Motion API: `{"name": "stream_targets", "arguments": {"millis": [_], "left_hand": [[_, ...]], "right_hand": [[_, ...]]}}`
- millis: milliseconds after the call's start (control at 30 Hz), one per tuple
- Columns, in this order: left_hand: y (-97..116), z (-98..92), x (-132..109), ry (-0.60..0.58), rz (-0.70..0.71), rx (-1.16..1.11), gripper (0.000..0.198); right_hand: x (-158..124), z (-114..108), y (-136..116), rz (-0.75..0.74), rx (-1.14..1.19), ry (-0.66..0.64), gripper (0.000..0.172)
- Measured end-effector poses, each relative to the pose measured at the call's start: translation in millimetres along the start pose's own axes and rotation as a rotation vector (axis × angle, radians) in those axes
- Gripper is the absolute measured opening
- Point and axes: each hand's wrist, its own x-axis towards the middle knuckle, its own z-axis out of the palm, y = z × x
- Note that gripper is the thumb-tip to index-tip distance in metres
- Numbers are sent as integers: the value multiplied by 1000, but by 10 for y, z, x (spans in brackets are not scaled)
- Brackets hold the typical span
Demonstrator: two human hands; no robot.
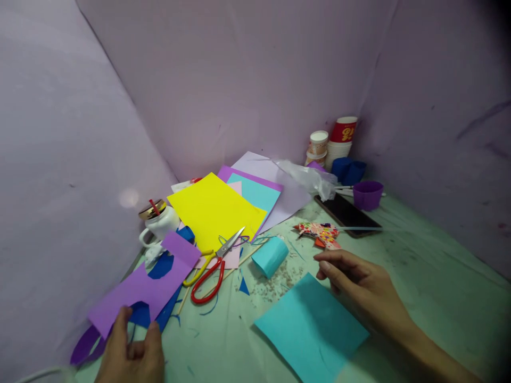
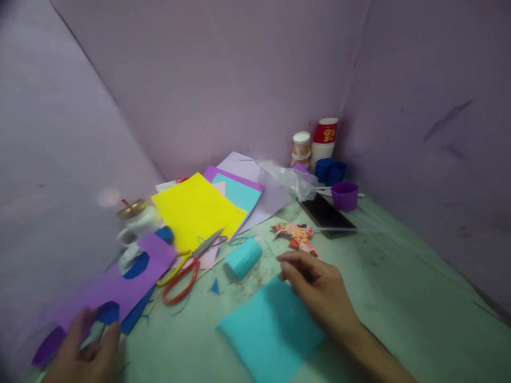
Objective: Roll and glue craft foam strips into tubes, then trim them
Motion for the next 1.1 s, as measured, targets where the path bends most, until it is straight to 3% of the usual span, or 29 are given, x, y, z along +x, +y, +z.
{"name": "stream_targets", "arguments": {"millis": [33, 100, 233, 400, 533, 667, 800, 900, 967, 1033, 1100], "left_hand": [[66, 8, -29, 81, 72, 131, 45], [217, 50, -50, 90, 229, 216, 31], [492, 216, 35, -181, 416, 159, 19], [837, 603, 38, -275, 770, 78, 18], [1146, 926, -89, -375, 1100, 122, 41], [1379, 1103, -182, -547, 1080, 441, 62], [1415, 1180, -193, -591, 1015, 544, 61], [1311, 1195, -126, -667, 976, 459, 51], [1216, 1212, -49, -639, 973, 327, 44], [1132, 1239, 28, -608, 1014, 185, 44], [1085, 1257, 67, -589, 1002, 45, 46]], "right_hand": [[2, -4, 9, 1, -24, -5, 28], [16, -20, 26, -9, -98, -24, 28], [63, -72, 36, -45, -363, -164, 23], [94, -138, 0, 32, -674, -255, 22], [52, -197, -50, 129, -802, -294, 19], [0, -272, -124, 167, -811, -391, 20], [-4, -289, -130, 141, -852, -465, 21], [-31, -244, -114, 150, -846, -467, 12], [-42, -235, -126, 176, -795, -458, 10], [-29, -271, -163, 193, -737, -391, 15], [15, -333, -206, 64, -716, -259, 29]]}}
